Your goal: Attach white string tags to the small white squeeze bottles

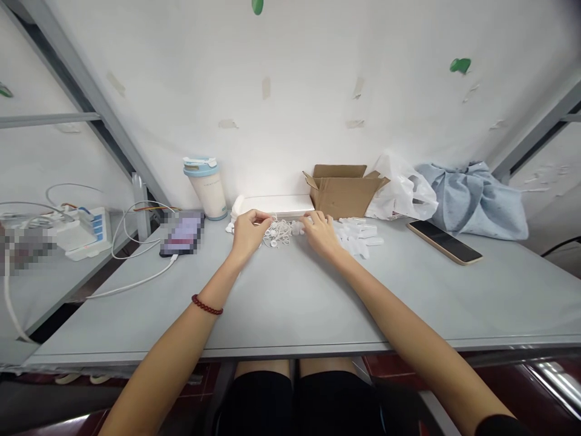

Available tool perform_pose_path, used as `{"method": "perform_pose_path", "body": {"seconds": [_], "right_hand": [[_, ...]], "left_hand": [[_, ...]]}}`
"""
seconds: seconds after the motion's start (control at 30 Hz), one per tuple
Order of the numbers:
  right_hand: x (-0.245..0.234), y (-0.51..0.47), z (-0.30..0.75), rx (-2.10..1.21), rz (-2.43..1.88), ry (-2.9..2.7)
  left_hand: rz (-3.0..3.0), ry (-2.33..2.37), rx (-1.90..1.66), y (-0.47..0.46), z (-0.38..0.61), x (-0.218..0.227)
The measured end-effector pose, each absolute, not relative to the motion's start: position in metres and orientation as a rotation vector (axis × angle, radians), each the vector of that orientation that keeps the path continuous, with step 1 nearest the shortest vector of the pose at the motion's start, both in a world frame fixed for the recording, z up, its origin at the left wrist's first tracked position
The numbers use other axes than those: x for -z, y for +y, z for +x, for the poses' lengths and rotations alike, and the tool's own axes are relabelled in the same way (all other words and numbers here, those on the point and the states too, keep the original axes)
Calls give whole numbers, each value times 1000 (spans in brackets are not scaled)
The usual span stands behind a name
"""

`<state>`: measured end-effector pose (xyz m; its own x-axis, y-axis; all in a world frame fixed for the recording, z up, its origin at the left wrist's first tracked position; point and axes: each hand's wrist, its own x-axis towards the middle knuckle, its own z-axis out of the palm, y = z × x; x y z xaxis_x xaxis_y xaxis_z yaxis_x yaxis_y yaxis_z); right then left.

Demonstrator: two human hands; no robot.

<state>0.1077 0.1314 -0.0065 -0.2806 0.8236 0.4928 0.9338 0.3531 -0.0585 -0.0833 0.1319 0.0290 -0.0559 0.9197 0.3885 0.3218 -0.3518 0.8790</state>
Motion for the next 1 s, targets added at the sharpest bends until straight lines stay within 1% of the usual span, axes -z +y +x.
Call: {"method": "perform_pose_path", "body": {"seconds": [0.2, 0.3, 0.47, 0.6, 0.83, 1.0], "right_hand": [[-3, 108, 98, -300, -1215, -1995], [-4, 100, 93, -480, -1173, -1915], [-7, 95, 91, -540, -1192, -1824], [-8, 93, 92, -548, -1177, -1815], [-6, 92, 91, -520, -1151, -1830], [-4, 93, 90, -652, -1125, -1722]], "left_hand": [[1964, 1309, -1463, 115, -75, -22], [2107, 1236, -1496, 108, -71, -19], [2411, 1119, -1532, 104, -68, -16], [2533, 1074, -1489, 106, -69, -13], [2527, 1043, -1460, 105, -68, -12], [2439, 1057, -1498, 101, -64, -14]]}}
